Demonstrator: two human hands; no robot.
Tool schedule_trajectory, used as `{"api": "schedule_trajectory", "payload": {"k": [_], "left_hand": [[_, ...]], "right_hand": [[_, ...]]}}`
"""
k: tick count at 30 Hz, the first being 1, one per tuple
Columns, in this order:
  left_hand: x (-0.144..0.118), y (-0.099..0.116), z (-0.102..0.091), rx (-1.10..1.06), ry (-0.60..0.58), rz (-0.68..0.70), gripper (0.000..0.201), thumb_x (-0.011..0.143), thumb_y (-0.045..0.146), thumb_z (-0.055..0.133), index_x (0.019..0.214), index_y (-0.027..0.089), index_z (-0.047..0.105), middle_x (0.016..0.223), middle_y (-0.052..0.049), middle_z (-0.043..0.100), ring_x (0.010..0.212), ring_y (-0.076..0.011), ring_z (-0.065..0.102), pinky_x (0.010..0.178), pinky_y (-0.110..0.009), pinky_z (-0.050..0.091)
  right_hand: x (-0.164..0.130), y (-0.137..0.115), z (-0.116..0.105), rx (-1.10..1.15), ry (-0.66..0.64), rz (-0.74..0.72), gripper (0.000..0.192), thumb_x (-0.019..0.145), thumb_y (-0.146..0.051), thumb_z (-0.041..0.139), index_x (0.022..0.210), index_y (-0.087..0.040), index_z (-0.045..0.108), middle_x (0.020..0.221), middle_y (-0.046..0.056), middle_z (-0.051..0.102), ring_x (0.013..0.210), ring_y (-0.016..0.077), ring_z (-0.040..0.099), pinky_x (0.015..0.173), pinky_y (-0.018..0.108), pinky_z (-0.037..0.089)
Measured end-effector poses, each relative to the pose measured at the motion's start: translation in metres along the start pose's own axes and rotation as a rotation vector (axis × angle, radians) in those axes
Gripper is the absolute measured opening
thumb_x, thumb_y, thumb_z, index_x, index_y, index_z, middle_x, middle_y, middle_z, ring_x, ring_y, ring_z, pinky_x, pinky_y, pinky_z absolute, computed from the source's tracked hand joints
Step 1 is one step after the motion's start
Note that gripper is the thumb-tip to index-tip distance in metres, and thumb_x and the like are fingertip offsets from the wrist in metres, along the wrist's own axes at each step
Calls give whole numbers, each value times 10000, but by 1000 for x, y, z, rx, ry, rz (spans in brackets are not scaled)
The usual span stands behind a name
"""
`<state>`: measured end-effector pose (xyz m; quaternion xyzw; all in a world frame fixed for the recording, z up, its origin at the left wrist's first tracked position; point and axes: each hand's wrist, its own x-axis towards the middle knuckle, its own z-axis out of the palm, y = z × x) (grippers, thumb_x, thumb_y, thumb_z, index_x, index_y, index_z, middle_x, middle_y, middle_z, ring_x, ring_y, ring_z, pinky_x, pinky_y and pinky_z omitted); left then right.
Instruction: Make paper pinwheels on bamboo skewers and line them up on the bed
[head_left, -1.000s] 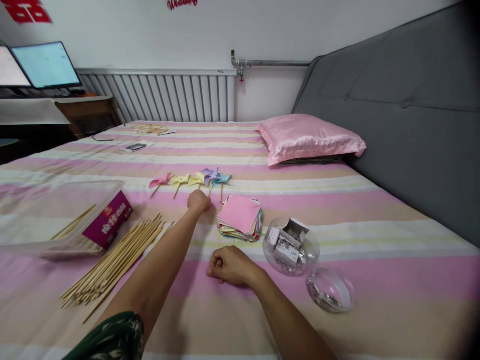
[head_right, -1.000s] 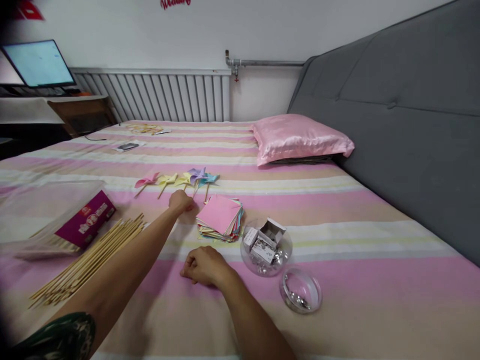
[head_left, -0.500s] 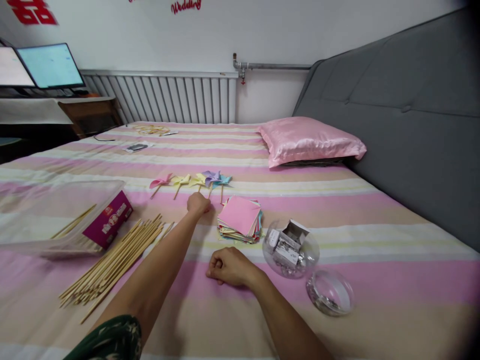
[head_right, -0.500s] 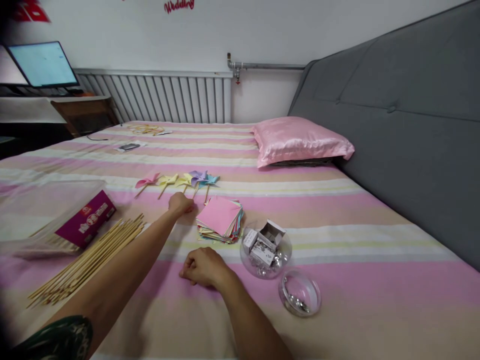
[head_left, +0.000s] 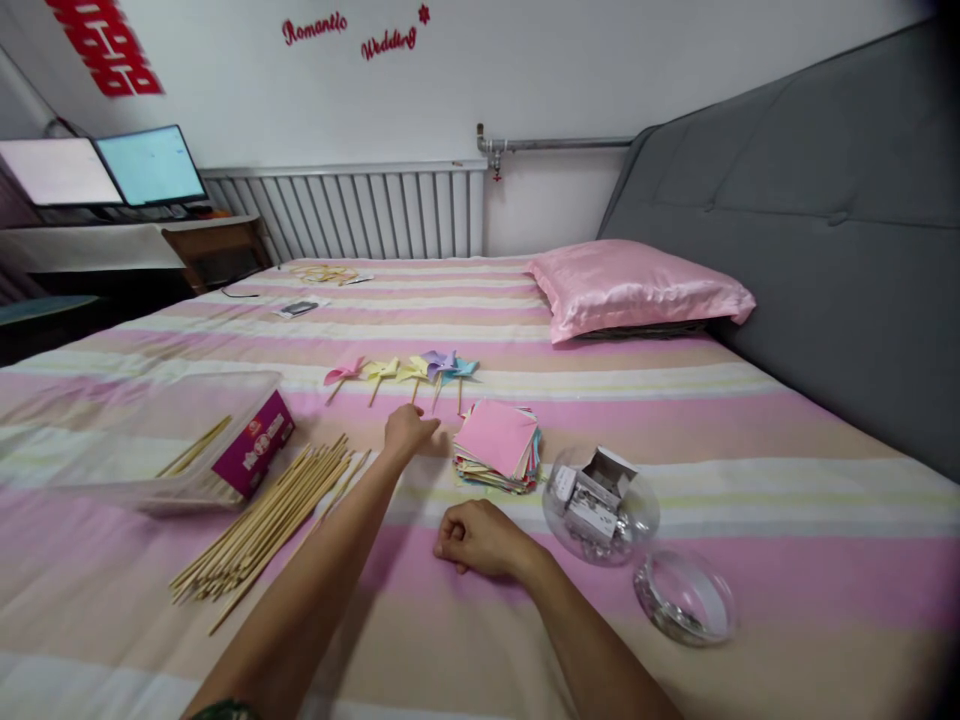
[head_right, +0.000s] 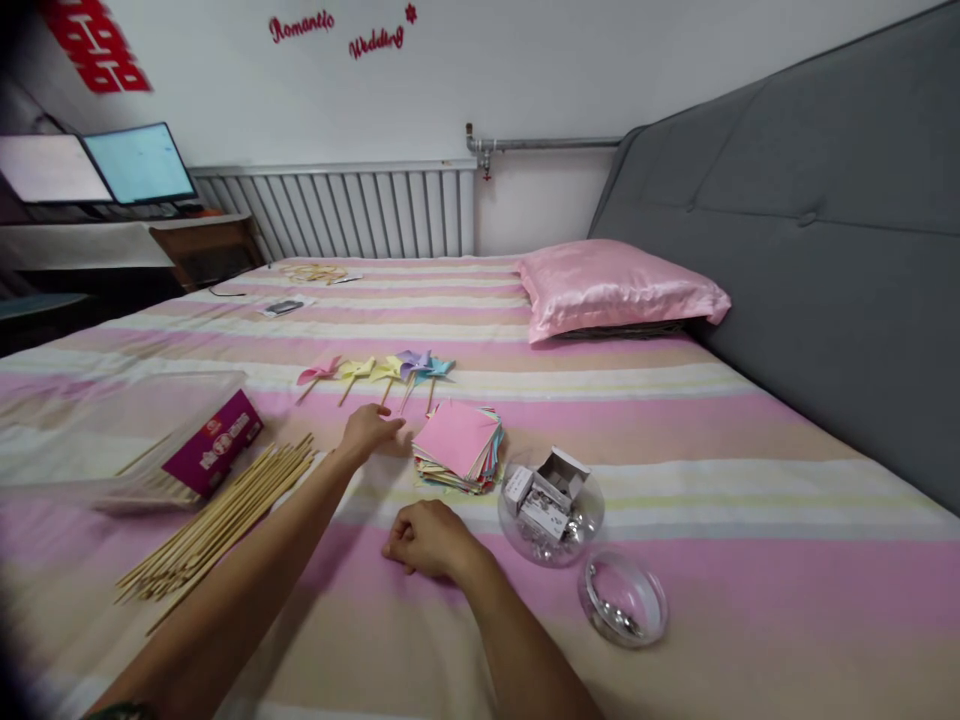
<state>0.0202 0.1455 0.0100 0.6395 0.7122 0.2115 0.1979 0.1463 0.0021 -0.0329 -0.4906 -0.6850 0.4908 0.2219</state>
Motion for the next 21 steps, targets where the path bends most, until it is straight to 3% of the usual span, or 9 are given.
{"api": "schedule_trajectory", "payload": {"k": [7, 10, 12, 15, 19, 21], "left_hand": [[-58, -23, -5, -333, 160, 59, 350, 735, 343, 586, 1025, 149, 608, 834, -73, 705, 732, -175, 657, 668, -267, 482], [-66, -33, 5, -459, 244, 81, 376, 792, 347, 494, 1093, 128, 548, 894, -80, 678, 741, -149, 645, 670, -255, 493], [-67, -39, 11, -596, 320, 110, 368, 753, 350, 550, 1046, 128, 563, 856, -69, 660, 701, -143, 625, 654, -255, 495], [-65, -45, 12, -779, 328, 119, 370, 700, 323, 617, 1020, 144, 571, 795, -37, 639, 621, -123, 588, 595, -244, 485], [-62, -47, 4, -892, 323, 74, 379, 678, 285, 640, 1024, 151, 561, 826, -34, 623, 636, -113, 575, 595, -236, 482], [-62, -47, 2, -934, 300, 41, 379, 666, 267, 646, 1014, 141, 564, 817, -36, 618, 637, -113, 572, 594, -237, 480]], "right_hand": [[-4, -3, 2, -27, 12, -17, 99, 718, -238, 581, 708, -150, 623, 548, -4, 626, 517, 110, 567, 536, 196, 407], [-3, -3, 3, -13, 13, -15, 94, 730, -230, 571, 722, -153, 625, 550, -10, 618, 521, 110, 573, 530, 194, 403], [-2, -3, 3, -11, 6, -8, 83, 731, -218, 577, 727, -154, 630, 540, -18, 607, 522, 107, 573, 539, 192, 406], [-3, -10, 1, -53, 29, -12, 54, 724, -194, 597, 717, -156, 634, 540, -26, 600, 529, 102, 565, 545, 190, 398], [-8, -26, -7, -12, 177, -142, 60, 754, -216, 605, 745, -164, 632, 628, -17, 624, 575, 97, 564, 552, 186, 404], [-11, -32, -14, 32, 376, -202, 98, 787, -248, 582, 747, -168, 620, 672, -6, 634, 608, 104, 579, 576, 194, 433]]}}
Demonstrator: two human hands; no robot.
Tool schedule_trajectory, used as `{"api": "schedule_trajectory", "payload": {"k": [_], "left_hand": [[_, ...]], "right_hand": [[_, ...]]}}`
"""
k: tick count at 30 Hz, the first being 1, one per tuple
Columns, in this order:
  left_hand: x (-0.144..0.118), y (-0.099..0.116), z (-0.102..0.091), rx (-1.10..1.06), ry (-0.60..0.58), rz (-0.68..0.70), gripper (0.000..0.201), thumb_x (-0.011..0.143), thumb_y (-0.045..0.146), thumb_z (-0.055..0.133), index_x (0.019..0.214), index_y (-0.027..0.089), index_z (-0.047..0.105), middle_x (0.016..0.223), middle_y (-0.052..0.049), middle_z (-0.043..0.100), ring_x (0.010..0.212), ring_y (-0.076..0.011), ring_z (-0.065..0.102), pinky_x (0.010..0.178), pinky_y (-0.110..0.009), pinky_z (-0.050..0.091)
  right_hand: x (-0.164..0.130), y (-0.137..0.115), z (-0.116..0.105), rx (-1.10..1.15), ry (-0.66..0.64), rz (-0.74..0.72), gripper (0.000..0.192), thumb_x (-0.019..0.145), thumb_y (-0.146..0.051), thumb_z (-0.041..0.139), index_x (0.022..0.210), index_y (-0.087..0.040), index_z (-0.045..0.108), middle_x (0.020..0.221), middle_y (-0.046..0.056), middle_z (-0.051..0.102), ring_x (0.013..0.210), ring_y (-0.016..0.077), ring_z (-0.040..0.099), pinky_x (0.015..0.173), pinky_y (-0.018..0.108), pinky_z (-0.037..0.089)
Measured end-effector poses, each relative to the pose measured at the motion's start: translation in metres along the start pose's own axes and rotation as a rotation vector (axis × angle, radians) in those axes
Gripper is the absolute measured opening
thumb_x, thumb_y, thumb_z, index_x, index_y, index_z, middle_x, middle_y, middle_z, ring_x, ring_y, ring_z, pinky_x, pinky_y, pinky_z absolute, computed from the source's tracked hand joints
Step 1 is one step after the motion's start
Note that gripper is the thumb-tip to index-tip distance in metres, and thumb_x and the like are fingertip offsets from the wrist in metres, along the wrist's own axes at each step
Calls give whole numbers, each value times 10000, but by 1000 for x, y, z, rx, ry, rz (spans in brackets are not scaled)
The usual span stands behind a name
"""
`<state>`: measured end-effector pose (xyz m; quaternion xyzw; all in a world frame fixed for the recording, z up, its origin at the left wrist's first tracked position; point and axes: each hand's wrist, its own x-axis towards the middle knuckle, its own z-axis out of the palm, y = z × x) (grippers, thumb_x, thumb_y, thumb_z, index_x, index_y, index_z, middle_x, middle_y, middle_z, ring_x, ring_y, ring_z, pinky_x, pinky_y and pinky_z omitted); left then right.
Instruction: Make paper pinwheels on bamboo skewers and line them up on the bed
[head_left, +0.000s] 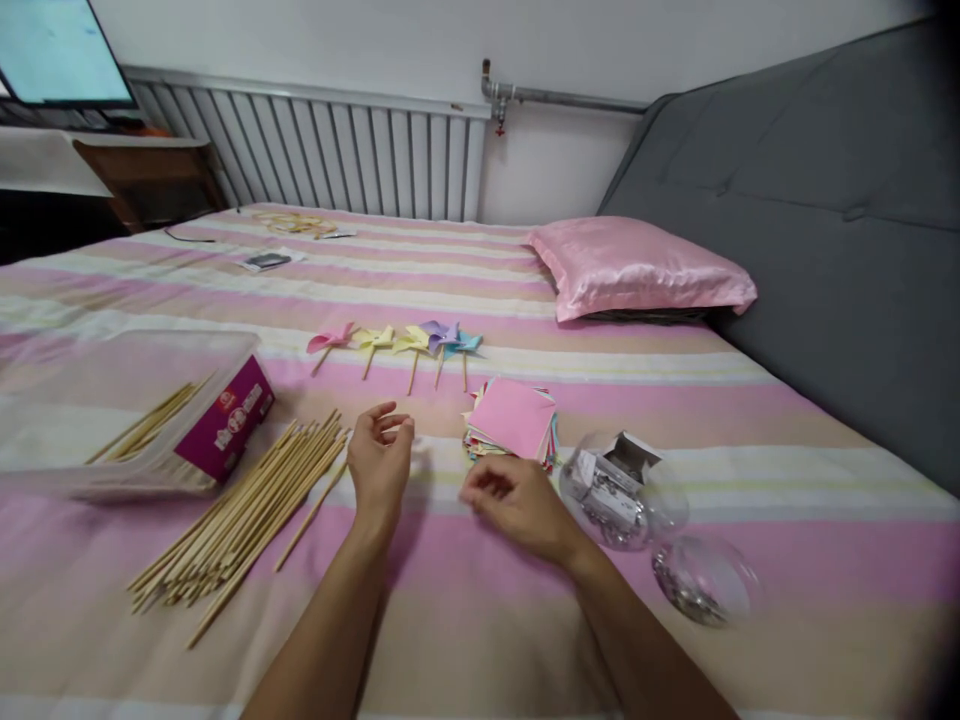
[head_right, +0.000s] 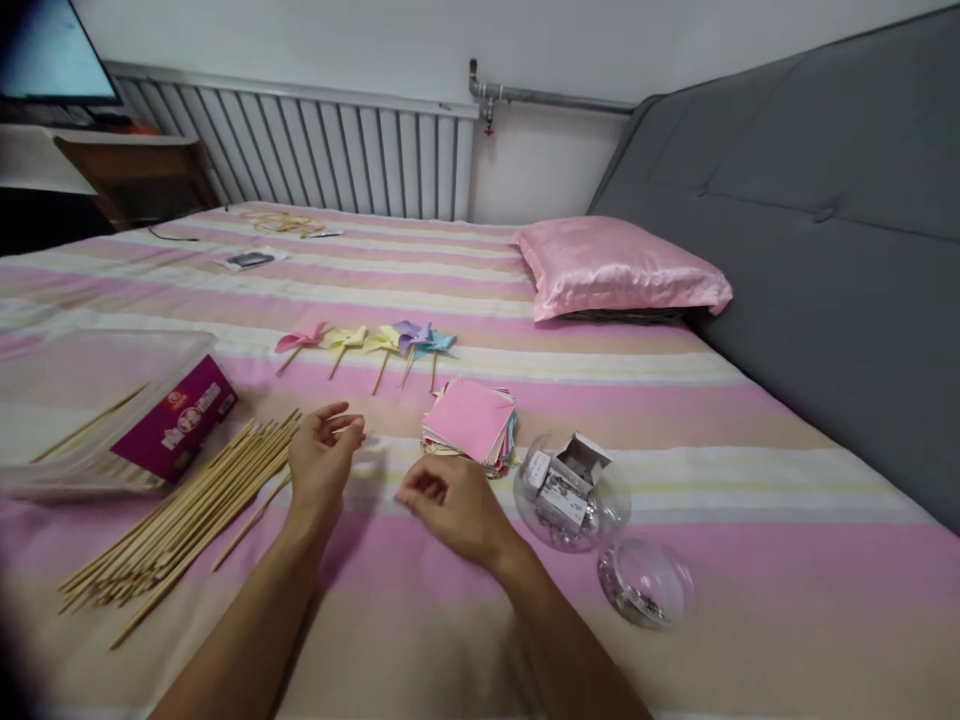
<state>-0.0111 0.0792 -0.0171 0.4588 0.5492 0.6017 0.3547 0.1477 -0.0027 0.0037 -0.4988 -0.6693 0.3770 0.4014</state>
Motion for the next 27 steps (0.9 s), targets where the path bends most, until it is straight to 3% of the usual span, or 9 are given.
{"api": "schedule_trajectory", "payload": {"k": [3, 4, 6, 10, 13, 18, 23, 27], "left_hand": [[-2, 0, 0, -23, -25, -33, 385, 652, 243, 651, 1010, 131, 568, 820, -42, 617, 651, -116, 571, 600, -238, 474], [-2, -1, 1, -21, -37, -42, 390, 649, 246, 654, 1012, 129, 569, 824, -43, 620, 649, -117, 570, 601, -240, 472], [-3, -2, 2, -6, -58, -56, 403, 645, 268, 661, 1013, 129, 574, 835, -48, 627, 642, -120, 570, 603, -250, 472], [-4, -4, 4, 37, -81, -61, 383, 643, 294, 667, 982, 129, 595, 857, -62, 640, 640, -127, 570, 606, -261, 471], [-6, -3, 6, 56, -95, -60, 359, 652, 298, 661, 967, 133, 607, 874, -67, 647, 639, -126, 567, 612, -263, 470], [-11, -2, 7, 70, -118, -63, 339, 652, 303, 663, 951, 149, 620, 875, -57, 659, 636, -127, 570, 618, -265, 470], [-11, -5, 7, 94, -145, -44, 330, 683, 319, 642, 966, 151, 619, 889, -66, 661, 653, -142, 580, 621, -282, 484], [-13, -7, 9, 227, -322, 88, 304, 741, 293, 579, 1018, 182, 638, 1049, -94, 659, 861, -205, 617, 737, -334, 499]], "right_hand": [[0, -1, -13, -159, 472, -68, 112, 801, -276, 576, 761, -177, 611, 739, 17, 645, 662, 127, 590, 633, 234, 469], [0, 2, -17, -245, 573, -94, 103, 806, -267, 566, 783, -180, 616, 775, 30, 650, 689, 140, 593, 642, 250, 477], [1, 9, -24, -406, 659, -141, 102, 806, -242, 554, 845, -182, 627, 862, 58, 659, 771, 174, 603, 677, 291, 493], [3, 23, -26, -620, 578, -138, 248, 786, -203, 567, 1026, -172, 624, 1037, 95, 660, 1005, 236, 579, 891, 392, 465], [4, 28, -23, -676, 495, -123, 324, 799, -190, 549, 1114, -136, 599, 1129, 120, 634, 1089, 239, 548, 965, 401, 434], [6, 32, -16, -709, 424, -115, 385, 827, -198, 510, 1202, -123, 547, 1231, 136, 583, 1189, 253, 486, 1029, 446, 382], [8, 40, -14, -734, 448, -74, 401, 844, -216, 489, 1216, -74, 533, 1260, 168, 558, 1216, 263, 466, 1049, 458, 356], [9, 43, -14, -713, 460, -74, 390, 852, -230, 473, 1209, -86, 538, 1258, 179, 555, 1212, 263, 471, 1027, 475, 376]]}}
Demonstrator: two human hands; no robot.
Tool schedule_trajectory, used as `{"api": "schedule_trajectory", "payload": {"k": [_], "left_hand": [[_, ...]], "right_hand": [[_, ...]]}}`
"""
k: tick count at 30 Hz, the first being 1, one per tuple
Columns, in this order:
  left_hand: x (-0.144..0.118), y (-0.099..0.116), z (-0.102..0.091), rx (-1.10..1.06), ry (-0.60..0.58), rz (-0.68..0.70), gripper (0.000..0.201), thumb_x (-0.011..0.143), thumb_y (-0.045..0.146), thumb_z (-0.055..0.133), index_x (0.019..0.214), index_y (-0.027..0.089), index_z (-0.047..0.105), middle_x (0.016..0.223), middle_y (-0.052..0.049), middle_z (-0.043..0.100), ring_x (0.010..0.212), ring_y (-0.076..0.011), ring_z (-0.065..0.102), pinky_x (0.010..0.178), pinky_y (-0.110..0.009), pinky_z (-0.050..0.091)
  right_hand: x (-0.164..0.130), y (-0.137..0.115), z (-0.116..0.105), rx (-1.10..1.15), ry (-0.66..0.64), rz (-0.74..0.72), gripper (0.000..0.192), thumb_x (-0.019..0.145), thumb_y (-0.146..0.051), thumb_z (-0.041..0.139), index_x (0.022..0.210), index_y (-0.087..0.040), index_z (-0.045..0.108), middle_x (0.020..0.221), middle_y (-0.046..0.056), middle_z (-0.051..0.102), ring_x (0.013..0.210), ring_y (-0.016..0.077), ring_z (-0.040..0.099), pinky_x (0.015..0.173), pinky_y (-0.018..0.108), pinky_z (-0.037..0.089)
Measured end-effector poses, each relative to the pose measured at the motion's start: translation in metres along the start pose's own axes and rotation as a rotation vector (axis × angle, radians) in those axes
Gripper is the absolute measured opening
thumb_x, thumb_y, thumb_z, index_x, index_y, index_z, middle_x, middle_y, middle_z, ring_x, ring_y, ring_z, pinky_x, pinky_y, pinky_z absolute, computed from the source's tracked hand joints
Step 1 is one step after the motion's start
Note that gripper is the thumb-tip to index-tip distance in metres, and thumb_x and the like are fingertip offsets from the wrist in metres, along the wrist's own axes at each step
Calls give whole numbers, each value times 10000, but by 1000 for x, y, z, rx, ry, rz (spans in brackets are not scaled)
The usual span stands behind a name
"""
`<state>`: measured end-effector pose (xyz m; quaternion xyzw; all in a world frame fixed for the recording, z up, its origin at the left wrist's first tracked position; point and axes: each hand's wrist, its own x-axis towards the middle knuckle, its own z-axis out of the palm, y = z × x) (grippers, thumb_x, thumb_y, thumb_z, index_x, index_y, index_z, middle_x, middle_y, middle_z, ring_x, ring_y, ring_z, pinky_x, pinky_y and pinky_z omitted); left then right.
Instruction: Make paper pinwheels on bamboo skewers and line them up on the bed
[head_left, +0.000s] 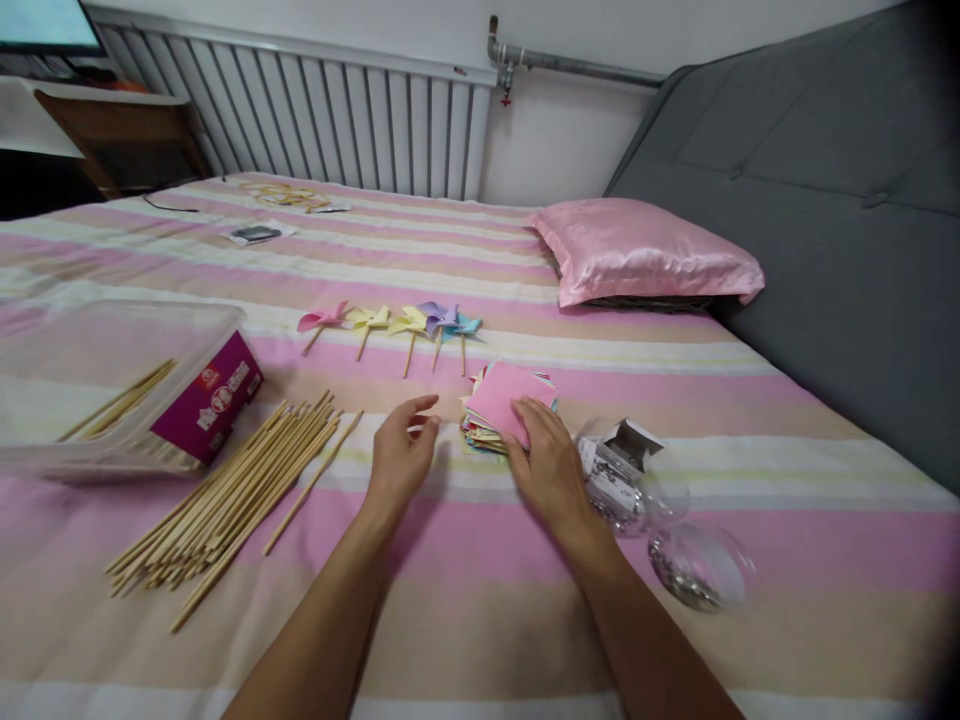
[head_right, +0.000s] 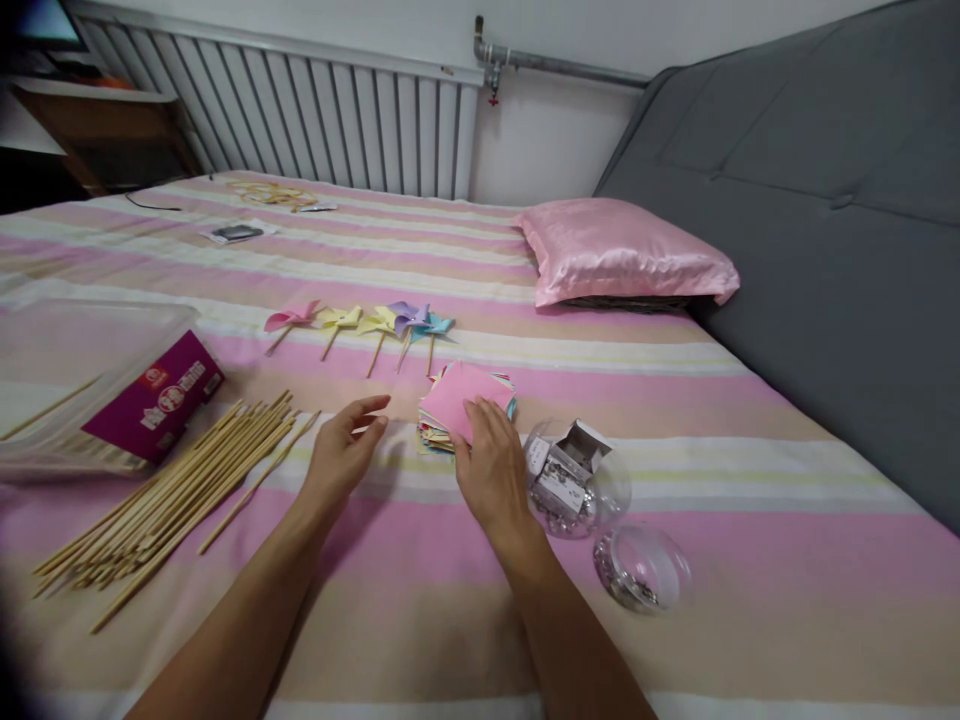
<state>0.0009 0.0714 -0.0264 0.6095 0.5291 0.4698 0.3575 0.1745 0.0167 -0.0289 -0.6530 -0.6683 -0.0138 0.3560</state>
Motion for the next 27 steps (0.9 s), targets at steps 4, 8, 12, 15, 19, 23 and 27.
{"api": "schedule_trajectory", "payload": {"k": [4, 8, 12, 15, 19, 23, 27], "left_hand": [[-5, 3, 8, 102, -176, 210, 326, 791, 284, 522, 1083, 184, 628, 1192, -111, 615, 1132, -239, 534, 980, -406, 395], [-9, 7, 12, 107, -251, 248, 369, 836, 298, 470, 1168, 179, 577, 1222, -115, 599, 1156, -234, 522, 984, -405, 394], [-9, 8, 12, 113, -225, 236, 361, 841, 297, 469, 1163, 180, 581, 1203, -108, 612, 1127, -233, 540, 965, -392, 406], [-9, 7, 13, 91, -237, 242, 360, 842, 291, 473, 1170, 185, 576, 1208, -105, 609, 1126, -229, 542, 960, -380, 409], [-10, 8, 14, 72, -241, 261, 355, 845, 280, 475, 1176, 191, 567, 1213, -104, 601, 1137, -219, 534, 969, -374, 406], [-10, 10, 13, 47, -234, 322, 324, 850, 267, 477, 1147, 189, 579, 1206, -106, 595, 1160, -208, 513, 999, -374, 383], [-11, 12, 13, 3, -275, 280, 332, 852, 285, 489, 1161, 190, 564, 1224, -116, 583, 1168, -223, 510, 996, -390, 384]], "right_hand": [[0, 2, 1, 8, -4, -11, 382, 852, -227, 469, 1204, -96, 539, 1244, 178, 566, 1199, 254, 484, 1028, 473, 373], [0, 4, 2, 19, 8, -13, 366, 853, -230, 471, 1192, -115, 548, 1223, 165, 584, 1181, 250, 502, 1012, 469, 390], [1, 4, 2, 18, 7, -6, 355, 853, -214, 469, 1174, -95, 562, 1214, 174, 587, 1172, 251, 508, 1016, 451, 391], [1, 4, 1, 18, 5, 0, 350, 856, -195, 454, 1168, -85, 566, 1207, 178, 591, 1167, 246, 512, 1017, 442, 392], [1, 3, 1, 17, 3, -5, 350, 857, -219, 462, 1169, -100, 566, 1207, 170, 592, 1165, 251, 512, 1009, 455, 394], [1, 3, 0, 15, -13, 0, 362, 852, -221, 474, 1164, -64, 567, 1208, 181, 589, 1170, 248, 505, 1029, 425, 375], [1, 2, 0, 31, -1, 7, 345, 853, -207, 461, 1155, -86, 577, 1189, 171, 602, 1152, 249, 521, 1009, 435, 398]]}}
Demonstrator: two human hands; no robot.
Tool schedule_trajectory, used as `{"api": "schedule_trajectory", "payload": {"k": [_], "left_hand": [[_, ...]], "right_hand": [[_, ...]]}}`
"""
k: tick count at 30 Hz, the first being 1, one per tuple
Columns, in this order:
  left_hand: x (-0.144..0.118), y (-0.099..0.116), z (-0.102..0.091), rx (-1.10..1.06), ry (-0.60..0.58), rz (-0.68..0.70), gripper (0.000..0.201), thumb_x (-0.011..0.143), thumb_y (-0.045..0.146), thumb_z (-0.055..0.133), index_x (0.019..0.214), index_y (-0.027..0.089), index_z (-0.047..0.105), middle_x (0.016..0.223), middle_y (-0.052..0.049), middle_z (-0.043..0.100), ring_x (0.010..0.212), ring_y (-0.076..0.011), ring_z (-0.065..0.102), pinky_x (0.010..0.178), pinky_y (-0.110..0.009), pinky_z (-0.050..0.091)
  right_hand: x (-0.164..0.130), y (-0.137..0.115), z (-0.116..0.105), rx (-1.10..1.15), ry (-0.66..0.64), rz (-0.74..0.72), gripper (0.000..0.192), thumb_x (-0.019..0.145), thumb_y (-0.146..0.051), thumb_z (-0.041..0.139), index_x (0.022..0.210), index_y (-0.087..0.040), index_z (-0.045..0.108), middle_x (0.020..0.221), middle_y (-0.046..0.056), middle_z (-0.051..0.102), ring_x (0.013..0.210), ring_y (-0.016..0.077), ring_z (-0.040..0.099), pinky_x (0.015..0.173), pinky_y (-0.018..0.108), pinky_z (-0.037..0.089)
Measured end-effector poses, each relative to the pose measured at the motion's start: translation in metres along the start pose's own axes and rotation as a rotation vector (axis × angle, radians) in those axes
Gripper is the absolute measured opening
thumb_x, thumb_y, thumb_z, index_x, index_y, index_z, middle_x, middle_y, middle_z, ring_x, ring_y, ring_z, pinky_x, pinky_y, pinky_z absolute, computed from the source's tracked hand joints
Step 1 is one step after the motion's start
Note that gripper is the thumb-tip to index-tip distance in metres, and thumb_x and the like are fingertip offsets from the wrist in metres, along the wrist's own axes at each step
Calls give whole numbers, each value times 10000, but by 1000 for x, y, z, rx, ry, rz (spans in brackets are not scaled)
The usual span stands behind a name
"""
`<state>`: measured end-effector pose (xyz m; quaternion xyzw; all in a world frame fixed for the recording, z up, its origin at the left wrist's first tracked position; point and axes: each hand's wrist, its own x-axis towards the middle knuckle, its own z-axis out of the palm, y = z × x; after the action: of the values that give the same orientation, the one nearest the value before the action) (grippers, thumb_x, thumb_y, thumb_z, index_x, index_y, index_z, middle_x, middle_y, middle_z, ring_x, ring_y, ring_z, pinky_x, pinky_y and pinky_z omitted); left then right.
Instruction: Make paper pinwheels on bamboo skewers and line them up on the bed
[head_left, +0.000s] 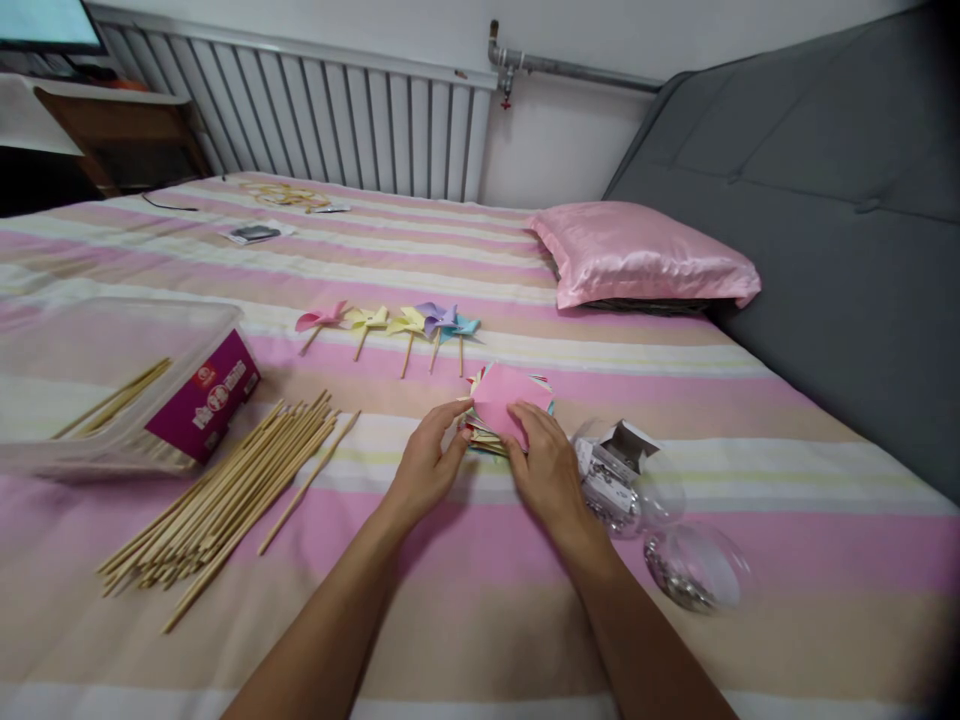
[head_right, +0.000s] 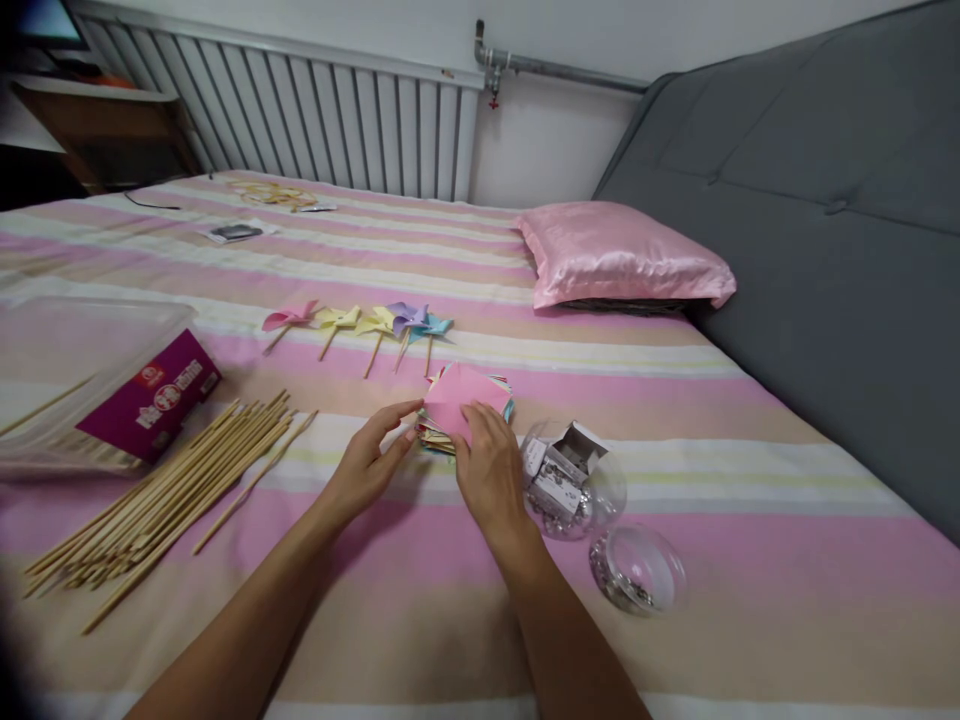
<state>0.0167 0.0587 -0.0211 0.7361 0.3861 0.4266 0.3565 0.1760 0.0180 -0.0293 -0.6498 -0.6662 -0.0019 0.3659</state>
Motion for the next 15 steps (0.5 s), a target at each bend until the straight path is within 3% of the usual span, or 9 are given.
{"api": "schedule_trajectory", "payload": {"k": [8, 15], "left_hand": [[-3, 4, 2, -164, -99, -42, 532, 869, 309, 488, 1351, 160, 320, 1200, -152, 590, 1219, -242, 471, 1020, -438, 335], [-4, 4, 3, -201, -117, -34, 551, 873, 294, 475, 1364, 153, 268, 1250, -169, 537, 1237, -228, 448, 1033, -430, 319]], "right_hand": [[1, -1, -1, 0, -11, 5, 358, 837, -198, 493, 1155, -54, 577, 1191, 178, 602, 1149, 262, 522, 1016, 433, 396], [1, -1, -3, 42, -8, 1, 353, 833, -204, 505, 1144, -57, 582, 1165, 173, 614, 1132, 259, 534, 999, 420, 413]]}}
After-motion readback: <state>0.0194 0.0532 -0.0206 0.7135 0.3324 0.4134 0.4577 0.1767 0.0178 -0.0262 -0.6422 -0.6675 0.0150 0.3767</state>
